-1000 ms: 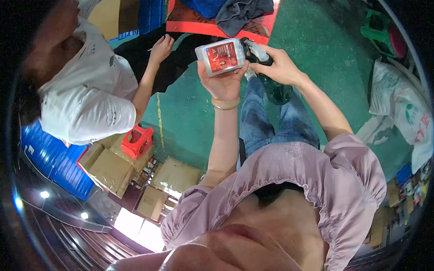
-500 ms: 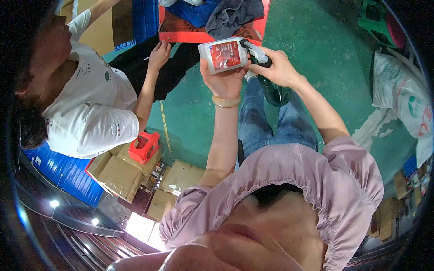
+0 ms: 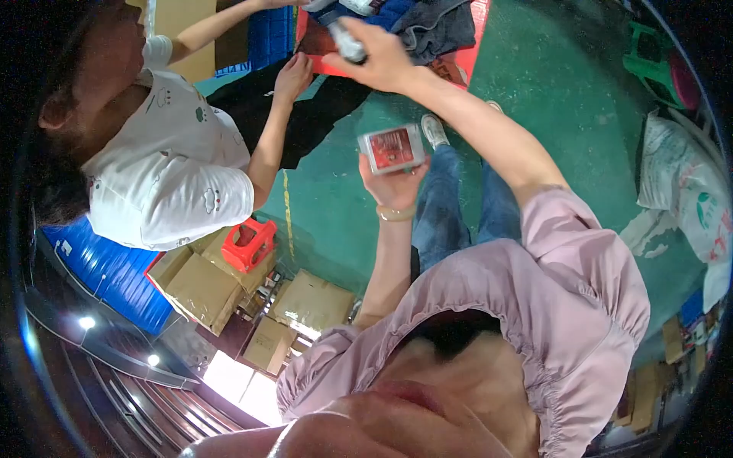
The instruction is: Organizing small boxed products into larger shipping containers and placing items on a conveyor belt.
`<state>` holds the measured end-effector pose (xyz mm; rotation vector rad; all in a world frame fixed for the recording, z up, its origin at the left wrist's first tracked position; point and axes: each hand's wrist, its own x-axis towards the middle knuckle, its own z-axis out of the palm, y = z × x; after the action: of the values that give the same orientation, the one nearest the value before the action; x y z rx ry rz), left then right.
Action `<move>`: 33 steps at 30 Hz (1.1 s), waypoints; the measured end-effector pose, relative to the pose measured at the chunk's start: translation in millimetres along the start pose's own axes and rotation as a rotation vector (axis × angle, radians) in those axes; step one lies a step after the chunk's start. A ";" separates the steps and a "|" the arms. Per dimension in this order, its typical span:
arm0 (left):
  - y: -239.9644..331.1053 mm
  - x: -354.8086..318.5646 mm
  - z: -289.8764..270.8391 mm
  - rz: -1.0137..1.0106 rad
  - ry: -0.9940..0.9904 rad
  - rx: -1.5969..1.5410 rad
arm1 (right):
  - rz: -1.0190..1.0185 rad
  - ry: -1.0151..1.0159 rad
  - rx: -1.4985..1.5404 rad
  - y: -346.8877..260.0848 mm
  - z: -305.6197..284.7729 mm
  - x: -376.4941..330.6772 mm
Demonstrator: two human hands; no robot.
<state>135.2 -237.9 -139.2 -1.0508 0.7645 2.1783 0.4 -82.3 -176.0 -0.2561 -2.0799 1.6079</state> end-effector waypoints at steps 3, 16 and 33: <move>3.7 -4.1 -1.5 -0.014 0.043 -0.023 | -0.193 0.013 -0.068 17.3 40.1 11.3; 49.1 59.3 12.9 0.165 0.002 0.046 | -0.260 -0.182 -0.335 61.0 -28.0 -25.4; -8.8 78.6 38.7 -0.072 -0.271 -0.109 | 0.244 -0.242 -0.212 41.1 -75.9 -79.9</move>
<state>83.0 -184.2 -185.5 -0.7978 0.4826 2.2598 100.1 -40.5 -222.5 -0.4197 -2.4921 1.6217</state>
